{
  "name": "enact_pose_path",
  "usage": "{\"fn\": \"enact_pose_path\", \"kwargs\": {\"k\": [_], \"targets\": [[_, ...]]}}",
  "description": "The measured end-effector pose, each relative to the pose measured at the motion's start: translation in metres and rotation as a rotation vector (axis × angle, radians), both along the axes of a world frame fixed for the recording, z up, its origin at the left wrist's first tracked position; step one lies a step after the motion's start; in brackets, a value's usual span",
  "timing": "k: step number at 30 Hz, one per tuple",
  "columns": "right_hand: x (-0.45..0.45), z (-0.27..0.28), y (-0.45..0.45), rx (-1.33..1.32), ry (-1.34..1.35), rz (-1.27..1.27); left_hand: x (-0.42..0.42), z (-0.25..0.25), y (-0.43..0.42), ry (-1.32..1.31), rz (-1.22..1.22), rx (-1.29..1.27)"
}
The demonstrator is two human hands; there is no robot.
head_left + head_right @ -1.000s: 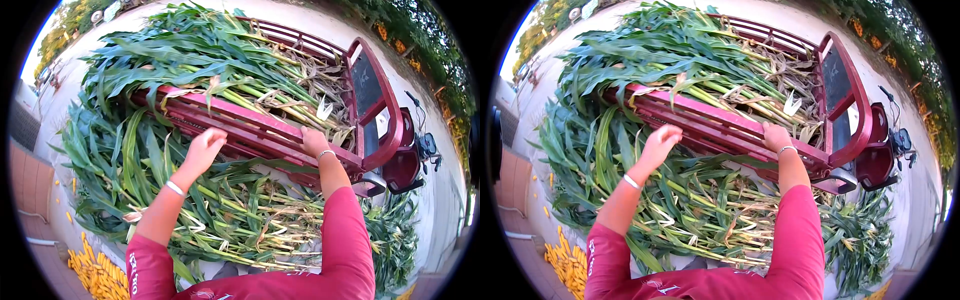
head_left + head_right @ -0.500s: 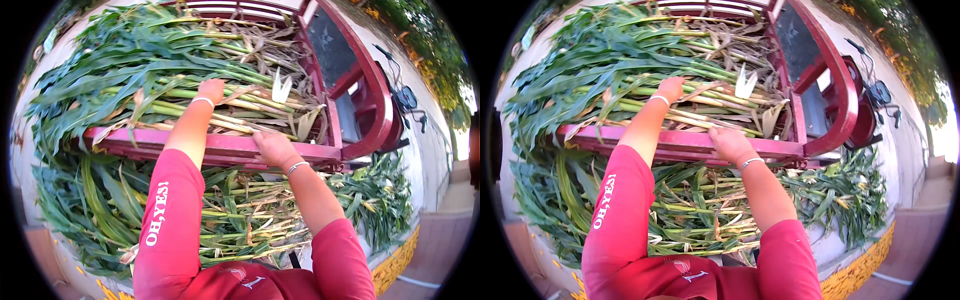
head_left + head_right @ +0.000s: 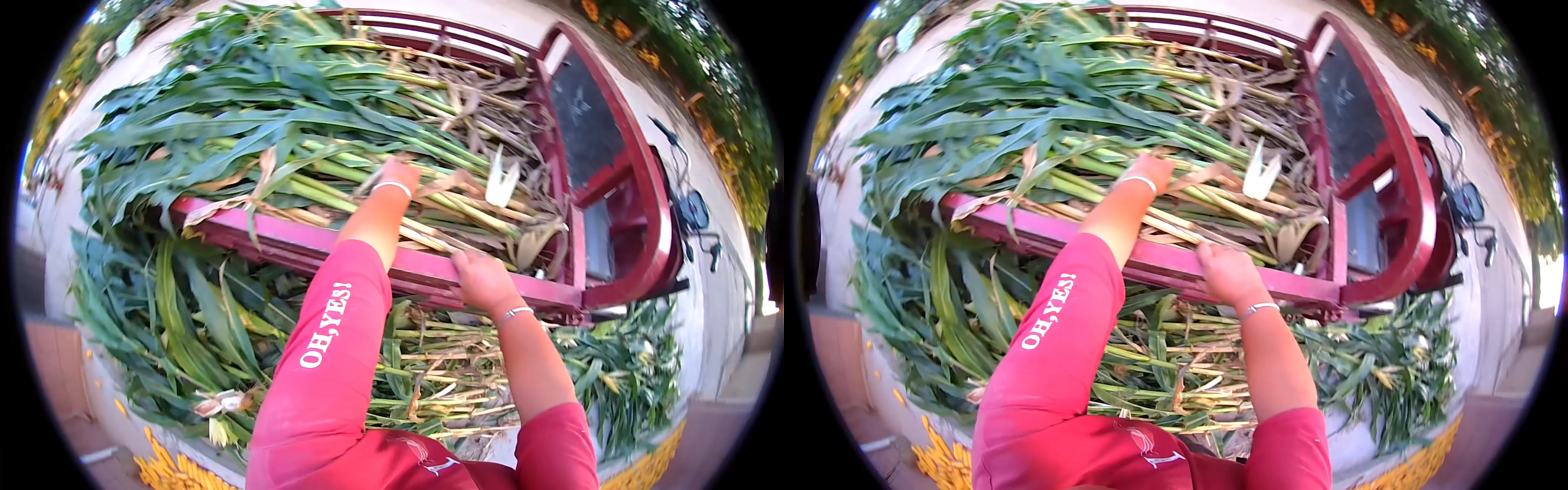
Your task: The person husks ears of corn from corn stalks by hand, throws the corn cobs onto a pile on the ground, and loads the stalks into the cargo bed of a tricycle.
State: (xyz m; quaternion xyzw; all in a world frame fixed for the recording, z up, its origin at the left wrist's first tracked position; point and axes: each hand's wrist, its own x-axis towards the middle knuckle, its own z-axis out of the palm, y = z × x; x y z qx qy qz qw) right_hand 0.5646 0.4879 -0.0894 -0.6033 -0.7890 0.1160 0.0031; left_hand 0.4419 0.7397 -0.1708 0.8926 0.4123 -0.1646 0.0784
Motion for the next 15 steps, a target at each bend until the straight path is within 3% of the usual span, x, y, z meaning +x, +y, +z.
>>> {"fn": "enact_pose_path", "kwargs": {"k": [1,4,5,7,12,15], "targets": [[-0.002,0.001,0.0,-0.02,-0.026,-0.025,-0.004,0.012,-0.003,0.01,-0.036,-0.003],[-0.002,-0.001,-0.001,-0.04,-0.073,-0.043,-0.026,0.01,-0.006,-0.313,-0.16,0.298],[-0.003,-0.003,-0.001,-0.041,-0.086,-0.05,-0.032,0.014,-0.007,-0.375,-0.161,0.296],[-0.002,-0.005,-0.001,-0.028,-0.086,-0.047,-0.049,0.072,-0.026,-0.506,-0.125,0.36],[-0.01,0.0,-0.006,-0.02,-0.11,-0.061,-0.087,0.143,-0.067,-0.539,-0.098,0.332],[-0.013,0.001,-0.008,0.002,-0.126,-0.055,-0.1,0.145,-0.08,-0.537,-0.116,0.39]]}}
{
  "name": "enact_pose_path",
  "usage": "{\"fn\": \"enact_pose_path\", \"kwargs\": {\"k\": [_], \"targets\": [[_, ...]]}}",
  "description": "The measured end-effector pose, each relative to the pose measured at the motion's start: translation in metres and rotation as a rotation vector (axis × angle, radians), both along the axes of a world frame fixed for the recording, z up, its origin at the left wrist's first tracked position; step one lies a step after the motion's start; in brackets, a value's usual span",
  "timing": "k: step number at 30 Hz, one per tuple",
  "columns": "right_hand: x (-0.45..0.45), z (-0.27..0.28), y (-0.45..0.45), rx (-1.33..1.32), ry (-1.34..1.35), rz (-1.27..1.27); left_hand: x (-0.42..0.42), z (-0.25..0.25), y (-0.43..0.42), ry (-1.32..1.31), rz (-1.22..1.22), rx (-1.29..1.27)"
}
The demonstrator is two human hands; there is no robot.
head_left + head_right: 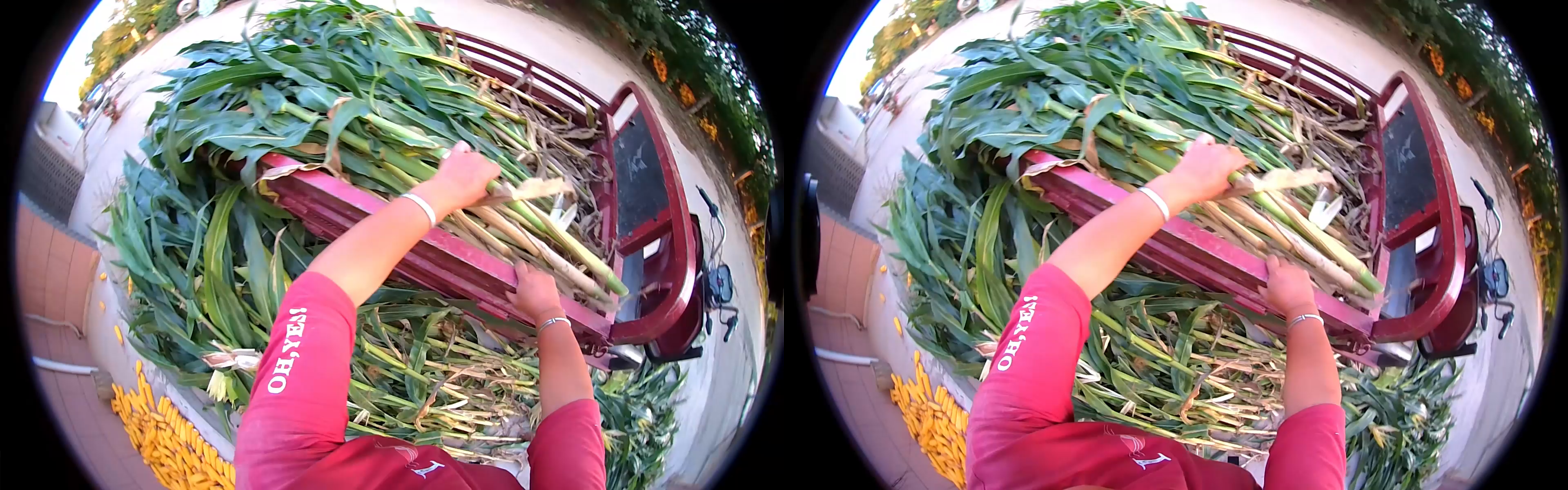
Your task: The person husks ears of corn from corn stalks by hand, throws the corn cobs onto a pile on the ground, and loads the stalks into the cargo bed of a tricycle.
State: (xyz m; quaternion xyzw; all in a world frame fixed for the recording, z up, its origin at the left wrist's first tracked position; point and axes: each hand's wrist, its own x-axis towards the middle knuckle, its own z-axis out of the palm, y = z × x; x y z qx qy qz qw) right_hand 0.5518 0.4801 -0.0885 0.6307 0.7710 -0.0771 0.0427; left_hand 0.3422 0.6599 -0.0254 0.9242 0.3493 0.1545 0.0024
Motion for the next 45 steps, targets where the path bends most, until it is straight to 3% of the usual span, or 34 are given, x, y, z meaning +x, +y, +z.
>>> {"fn": "enact_pose_path", "kwargs": {"k": [3,5,7,9,11,15,19,22,23,24,25,26,27,31,33,34,36,42,45], "targets": [[-0.004,0.004,0.0,-0.022,-0.028,-0.032,0.002,-0.031,0.0,0.026,-0.004,0.07],[-0.001,-0.004,0.0,-0.014,-0.044,-0.031,0.011,-0.068,0.004,-0.149,0.086,0.227],[-0.003,-0.002,0.001,0.003,-0.041,-0.029,0.02,-0.088,0.018,-0.198,0.2,0.132],[0.001,-0.005,0.0,0.047,0.006,0.012,0.022,-0.103,0.04,0.305,0.37,-0.499],[0.005,-0.009,0.002,0.037,0.012,0.006,0.011,-0.097,0.035,0.34,0.36,-0.54],[0.004,-0.006,0.003,0.04,0.021,0.023,0.007,-0.152,0.056,0.571,0.301,-0.418],[0.009,-0.007,0.004,0.019,0.01,0.013,0.009,-0.152,0.058,0.678,0.285,-0.415],[0.008,-0.008,0.006,-0.01,0.016,0.017,-0.003,-0.14,0.068,0.47,0.192,-0.435],[0.008,-0.009,0.005,-0.011,0.02,0.028,-0.006,-0.117,0.068,0.347,0.187,-0.377],[0.008,-0.01,0.005,-0.002,0.014,0.019,-0.007,-0.111,0.071,0.048,0.117,-0.13],[0.007,-0.009,0.005,0.011,0.009,0.011,-0.007,-0.073,0.069,-0.028,0.079,0.05],[0.005,-0.003,0.004,0.031,0.016,0.022,-0.008,-0.026,0.06,-0.113,0.13,-0.013],[0.004,-0.003,0.004,0.041,0.023,0.037,-0.014,-0.008,0.058,-0.221,0.03,0.112],[0.002,0.005,0.005,-0.06,0.001,0.012,-0.046,0.047,-0.004,-0.111,0.046,-0.067],[0.001,-0.001,0.001,0.021,0.047,-0.008,-0.064,0.029,-0.033,-0.1,-0.044,-0.008],[-0.009,0.016,-0.003,-0.172,0.186,-0.132,-0.073,0.033,-0.056,-0.107,-0.037,-0.013],[-0.013,0.014,-0.014,-0.172,0.177,-0.151,-0.085,0.04,-0.096,-0.152,-0.044,-0.01],[-0.031,-0.032,-0.055,0.095,-0.01,-0.17,-0.09,0.08,-0.211,-0.232,-0.06,0.043],[-0.067,-0.05,-0.11,0.387,0.087,-0.106,-0.072,0.078,-0.274,-0.257,-0.132,0.084]]}}
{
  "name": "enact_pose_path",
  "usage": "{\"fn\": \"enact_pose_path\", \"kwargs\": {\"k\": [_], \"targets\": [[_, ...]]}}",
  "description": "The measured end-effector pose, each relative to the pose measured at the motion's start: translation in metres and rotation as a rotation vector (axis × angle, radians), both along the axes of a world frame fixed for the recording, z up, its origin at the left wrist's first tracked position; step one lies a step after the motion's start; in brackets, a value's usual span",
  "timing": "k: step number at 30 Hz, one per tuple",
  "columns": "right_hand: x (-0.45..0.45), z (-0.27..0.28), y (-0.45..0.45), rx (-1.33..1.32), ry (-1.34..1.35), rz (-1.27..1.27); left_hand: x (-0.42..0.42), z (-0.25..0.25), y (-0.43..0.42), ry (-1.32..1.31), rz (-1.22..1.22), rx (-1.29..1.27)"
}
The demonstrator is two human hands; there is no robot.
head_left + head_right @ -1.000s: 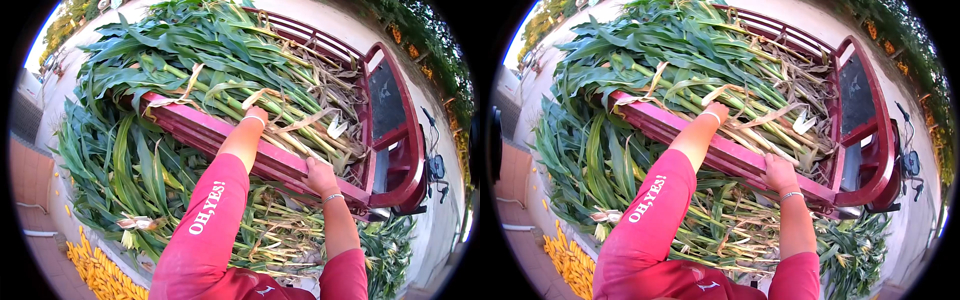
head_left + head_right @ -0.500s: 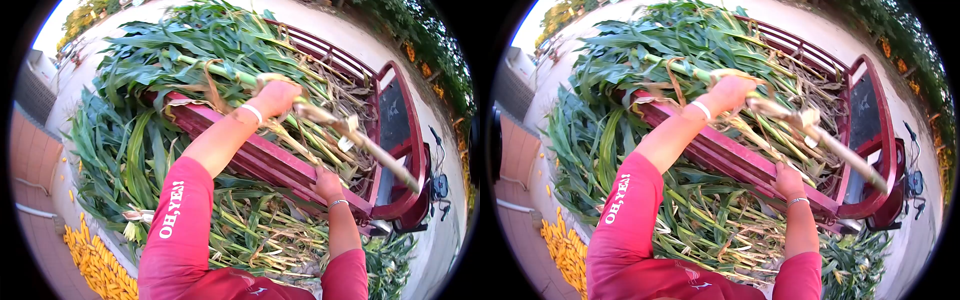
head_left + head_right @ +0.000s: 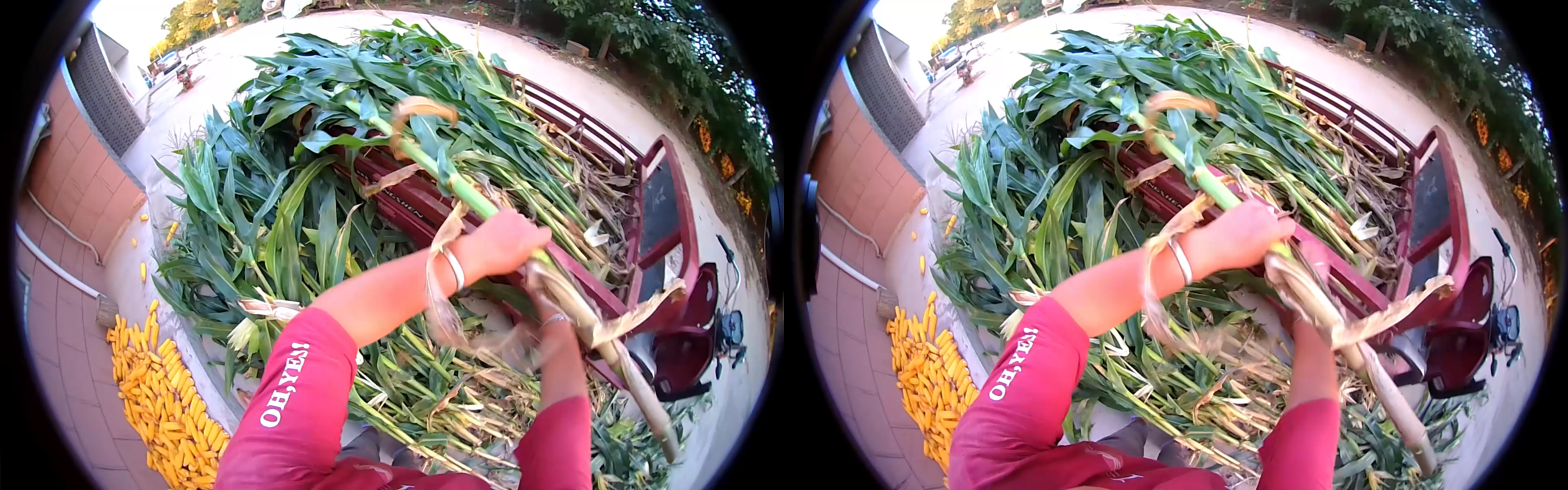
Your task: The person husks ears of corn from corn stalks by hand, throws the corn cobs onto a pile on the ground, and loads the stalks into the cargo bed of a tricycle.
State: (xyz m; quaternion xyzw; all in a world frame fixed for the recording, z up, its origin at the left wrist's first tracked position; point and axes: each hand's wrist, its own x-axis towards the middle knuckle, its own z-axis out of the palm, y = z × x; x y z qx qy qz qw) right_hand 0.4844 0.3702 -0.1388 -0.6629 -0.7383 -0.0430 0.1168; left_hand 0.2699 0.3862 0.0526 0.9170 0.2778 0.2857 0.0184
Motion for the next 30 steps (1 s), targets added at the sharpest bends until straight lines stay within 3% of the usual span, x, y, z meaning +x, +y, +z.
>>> {"fn": "enact_pose_path", "kwargs": {"k": [1,3,4,5,7,10,12,13,14,15,17,19,21,22,23,25,26,29,30], "targets": [[-0.019,0.01,-0.033,0.14,0.09,0.119,0.007,0.005,-0.025,0.016,-0.003,-0.005],[-0.068,0.087,-0.133,0.275,0.211,0.355,0.019,0.024,-0.08,0.104,0.033,-0.029],[-0.078,0.126,-0.185,0.134,0.397,0.522,0.028,0.028,-0.107,0.032,0.006,-0.008],[-0.088,0.151,-0.239,0.083,0.465,0.524,0.033,0.035,-0.134,0.034,-0.034,-0.026],[-0.088,0.205,-0.325,0.128,0.477,0.602,0.049,0.039,-0.181,0.05,-0.088,-0.078],[-0.059,0.249,-0.4,0.408,0.507,0.442,0.082,0.021,-0.247,0.119,-0.145,-0.109],[-0.041,0.277,-0.425,0.456,0.318,0.21,0.107,-0.001,-0.302,0.029,-0.227,-0.189],[-0.033,0.28,-0.432,0.464,0.306,0.204,0.116,-0.016,-0.327,0.128,-0.391,-0.089],[-0.023,0.277,-0.438,0.22,0.375,0.087,0.133,-0.032,-0.356,-0.131,-0.418,-0.209],[-0.015,0.271,-0.444,-0.028,0.443,-0.035,0.159,-0.074,-0.385,-0.208,-0.533,-0.096],[-0.004,0.247,-0.434,-0.433,0.646,-0.033,0.155,-0.07,-0.437,-0.309,-0.576,-0.233],[-0.005,0.205,-0.414,-0.634,0.654,0.062,0.145,-0.062,-0.464,-0.411,-0.61,-0.367],[-0.015,0.153,-0.39,-0.969,0.82,0.185,0.14,-0.055,-0.475,0.495,-0.753,-0.526],[-0.028,0.147,-0.384,-1.069,0.954,0.15,0.147,-0.074,-0.483,0.491,-0.751,-0.522],[-0.054,0.157,-0.38,-1.171,1.091,0.115,0.159,-0.112,-0.497,-0.009,-0.817,-0.613],[-0.07,0.12,-0.374,-1.266,1.233,0.067,0.131,-0.084,-0.498,-0.549,-0.89,-0.792],[-0.077,0.103,-0.373,-1.355,1.382,0.007,0.113,-0.083,-0.492,-0.547,-0.884,-0.786],[-0.098,0.099,-0.396,-1.025,1.291,-0.058,0.075,-0.087,-0.48,-0.162,-0.951,-0.881],[-0.102,0.103,-0.402,-1.027,1.29,-0.061,0.064,-0.089,-0.478,-0.036,-0.971,-0.913]]}}
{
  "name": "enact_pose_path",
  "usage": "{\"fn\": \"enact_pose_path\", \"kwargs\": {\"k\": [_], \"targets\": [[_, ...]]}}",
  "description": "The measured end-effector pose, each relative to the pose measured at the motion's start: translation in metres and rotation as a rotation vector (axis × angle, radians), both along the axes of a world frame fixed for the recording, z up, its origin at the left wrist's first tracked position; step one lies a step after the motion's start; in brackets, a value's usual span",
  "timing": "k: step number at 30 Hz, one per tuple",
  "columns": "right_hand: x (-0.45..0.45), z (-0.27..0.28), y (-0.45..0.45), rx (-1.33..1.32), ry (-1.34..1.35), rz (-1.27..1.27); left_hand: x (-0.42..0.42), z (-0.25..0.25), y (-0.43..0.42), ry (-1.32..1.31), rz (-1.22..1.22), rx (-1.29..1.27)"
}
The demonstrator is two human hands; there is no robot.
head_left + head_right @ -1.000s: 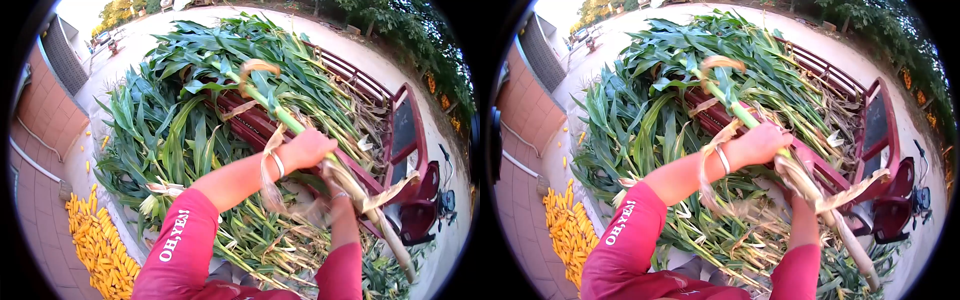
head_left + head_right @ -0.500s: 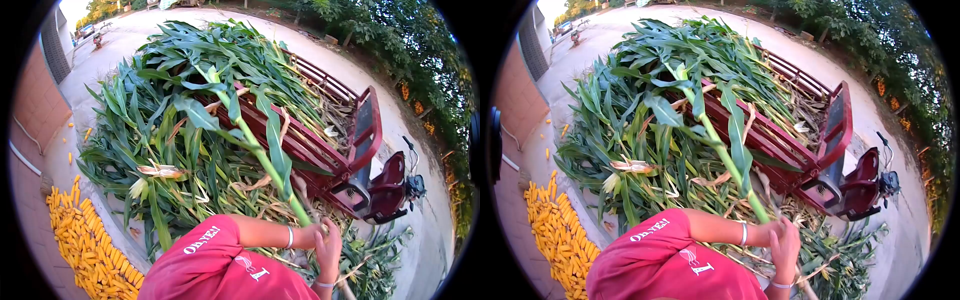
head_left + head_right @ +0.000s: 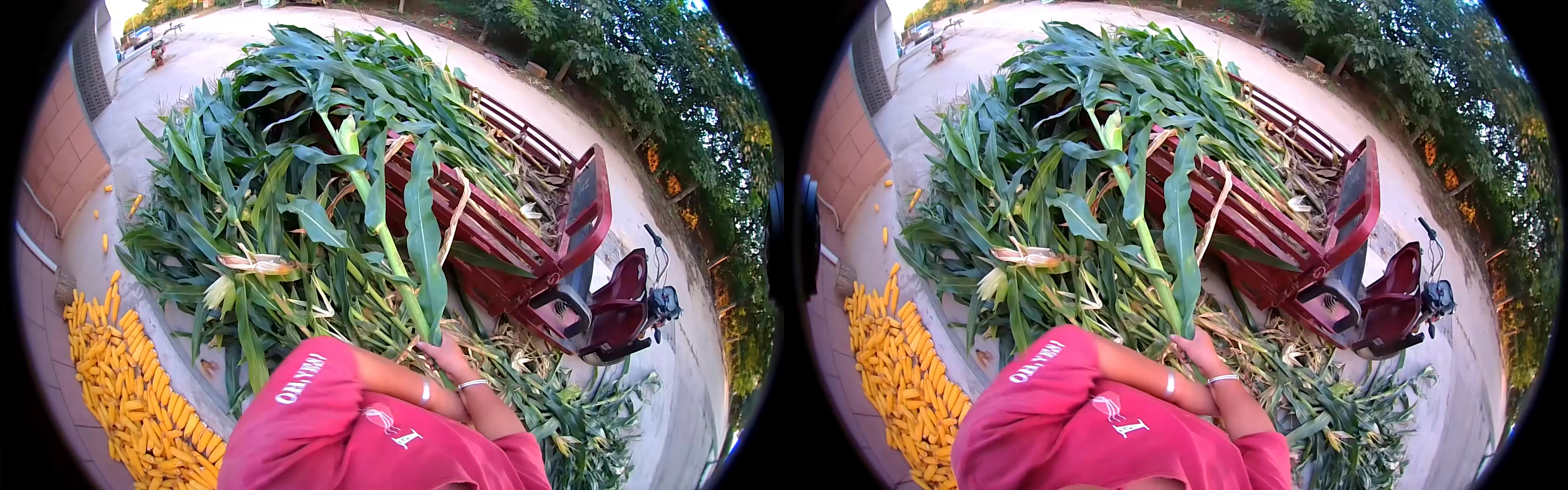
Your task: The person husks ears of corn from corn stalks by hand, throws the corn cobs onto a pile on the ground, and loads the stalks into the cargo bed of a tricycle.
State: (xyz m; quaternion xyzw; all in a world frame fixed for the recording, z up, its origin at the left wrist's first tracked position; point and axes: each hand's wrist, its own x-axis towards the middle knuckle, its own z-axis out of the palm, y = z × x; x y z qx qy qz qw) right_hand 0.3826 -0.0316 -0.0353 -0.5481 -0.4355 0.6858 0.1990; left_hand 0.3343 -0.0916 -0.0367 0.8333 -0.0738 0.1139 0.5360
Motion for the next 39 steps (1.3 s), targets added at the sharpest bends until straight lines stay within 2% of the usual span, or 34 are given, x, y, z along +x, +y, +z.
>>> {"fn": "enact_pose_path", "kwargs": {"k": [1,3,4,6,7,8,9,10,11,12,14,16,17,18,20,22,23,24,26,28,29,30,31,32,33,34,35,39], "targets": [[-0.001,0.003,-0.005,0.055,-0.094,0.001,-0.012,-0.001,0.003,0.095,-0.071,0.024],[0.004,-0.005,-0.012,0.202,-0.256,0.03,-0.049,-0.003,0.014,0.164,-0.107,-0.087],[0.005,-0.002,-0.017,0.202,-0.25,0.025,-0.078,0.017,0.026,0.215,0.055,-0.198],[0.016,0.011,-0.032,0.655,-0.445,0.095,-0.132,0.053,0.057,0.269,0.468,-0.334],[0.027,0.007,-0.037,0.369,-0.476,0.079,-0.153,0.039,0.076,0.184,0.796,-0.355],[0.038,0.002,-0.049,0.459,-0.542,0.081,-0.174,0.03,0.103,0.107,0.999,-0.703],[0.051,-0.004,-0.064,0.491,-0.579,0.104,-0.198,0.021,0.129,-0.078,1.356,-0.552],[0.057,0.0,-0.083,0.429,-0.626,0.097,-0.22,0.014,0.159,-0.184,1.56,-0.742],[0.062,0.007,-0.101,0.372,-0.676,0.089,-0.248,0.001,0.189,-0.278,1.66,-0.883],[0.068,0.006,-0.121,0.419,-0.715,0.086,-0.278,-0.019,0.22,-0.256,1.688,-0.907],[0.077,0.003,-0.153,0.459,-0.788,0.064,-0.306,-0.033,0.265,-0.562,1.731,-1.19],[0.082,0.0,-0.163,0.399,-0.829,0.045,-0.319,-0.036,0.293,-0.601,1.625,-1.187],[0.085,-0.006,-0.165,0.345,-0.843,0.043,-0.317,-0.042,0.312,-0.621,1.665,-1.337],[0.087,-0.009,-0.167,0.297,-0.852,0.037,-0.316,-0.062,0.33,-0.708,1.566,-1.242],[0.091,-0.012,-0.167,0.227,-0.856,0.034,-0.31,-0.067,0.342,-0.567,1.597,-1.219],[0.094,-0.013,-0.17,0.177,-0.851,0.032,-0.312,-0.103,0.364,-0.296,1.867,-1.093],[0.096,-0.015,-0.171,0.157,-0.851,0.033,-0.308,-0.097,0.361,-0.309,1.808,-1.18],[0.097,-0.015,-0.172,0.141,-0.848,0.032,-0.307,-0.09,0.36,-0.267,1.758,-1.143],[0.098,-0.017,-0.172,0.112,-0.846,0.034,-0.311,-0.071,0.365,0.055,2.018,-0.749],[0.1,-0.019,-0.173,0.082,-0.846,0.042,-0.308,-0.05,0.373,0.079,2.252,-0.399],[0.101,-0.021,-0.175,0.068,-0.846,0.047,-0.309,-0.044,0.379,0.002,2.218,-0.54],[0.101,-0.022,-0.175,0.057,-0.842,0.052,-0.314,-0.054,0.388,-0.151,2.045,-0.758],[0.101,-0.025,-0.177,0.043,-0.843,0.055,-0.326,-0.087,0.407,-0.23,1.777,-1.078],[0.101,-0.026,-0.176,0.034,-0.838,0.06,-0.326,-0.086,0.407,-0.298,1.475,-1.362],[0.101,-0.029,-0.175,0.023,-0.836,0.06,-0.321,-0.086,0.406,-0.286,1.471,-1.359],[0.1,-0.031,-0.174,0.012,-0.835,0.068,-0.313,-0.087,0.402,-0.391,1.428,-1.424],[0.1,-0.036,-0.174,0.001,-0.828,0.077,-0.303,-0.071,0.389,-0.495,1.384,-1.49],[0.095,-0.058,-0.165,-0.032,-0.795,0.148,-0.294,-0.022,0.366,-0.632,1.304,-1.496]]}}
